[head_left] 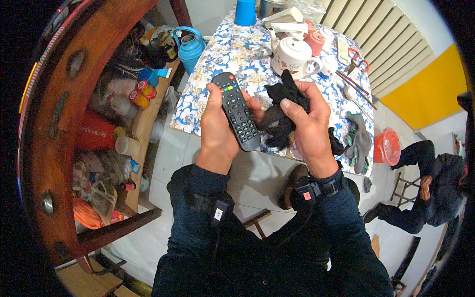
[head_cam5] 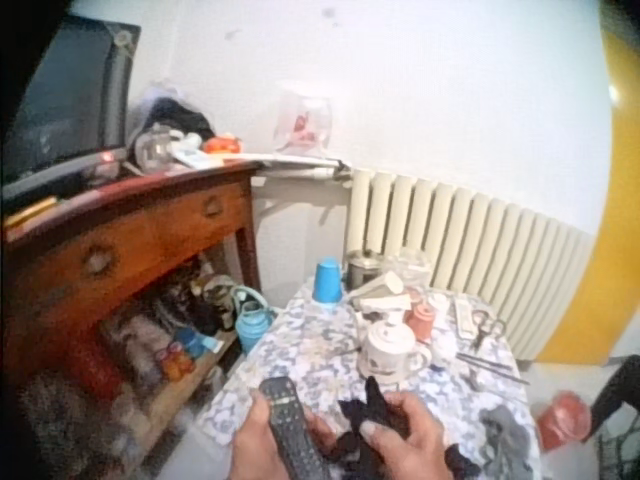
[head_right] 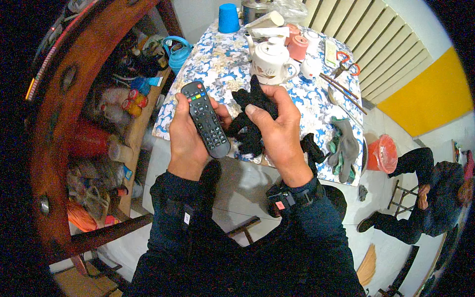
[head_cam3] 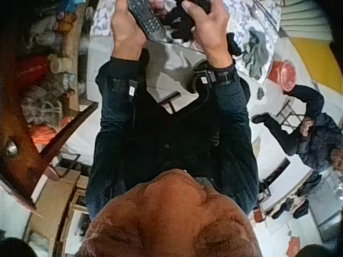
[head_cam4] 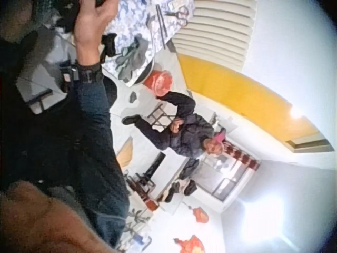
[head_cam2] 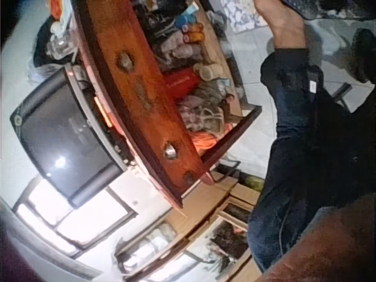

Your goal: The person wipes a green fly swatter, a remote control, a blue cup, and a metal container lid with a black cloth. The person handles each item one at a time, wiping the surfaces and placing them back on the table.

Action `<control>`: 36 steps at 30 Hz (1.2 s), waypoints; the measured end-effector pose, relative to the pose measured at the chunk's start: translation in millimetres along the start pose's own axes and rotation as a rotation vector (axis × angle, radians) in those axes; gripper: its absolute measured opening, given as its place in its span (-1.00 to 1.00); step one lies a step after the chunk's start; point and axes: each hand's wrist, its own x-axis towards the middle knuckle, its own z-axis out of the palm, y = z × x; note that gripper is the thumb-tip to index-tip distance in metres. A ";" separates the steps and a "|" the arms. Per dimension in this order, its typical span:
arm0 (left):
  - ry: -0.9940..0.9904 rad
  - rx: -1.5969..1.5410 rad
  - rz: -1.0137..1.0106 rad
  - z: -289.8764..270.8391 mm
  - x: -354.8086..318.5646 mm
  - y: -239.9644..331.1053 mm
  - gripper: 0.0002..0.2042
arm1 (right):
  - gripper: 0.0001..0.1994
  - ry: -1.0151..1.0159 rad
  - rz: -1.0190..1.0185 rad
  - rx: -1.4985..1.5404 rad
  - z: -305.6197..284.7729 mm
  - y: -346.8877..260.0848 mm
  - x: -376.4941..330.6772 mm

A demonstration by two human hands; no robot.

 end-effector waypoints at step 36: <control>0.228 0.152 -0.160 37.9 -14.8 -23.2 -0.22 | -0.64 -0.164 -0.718 -0.569 1.0 -3.1 10.0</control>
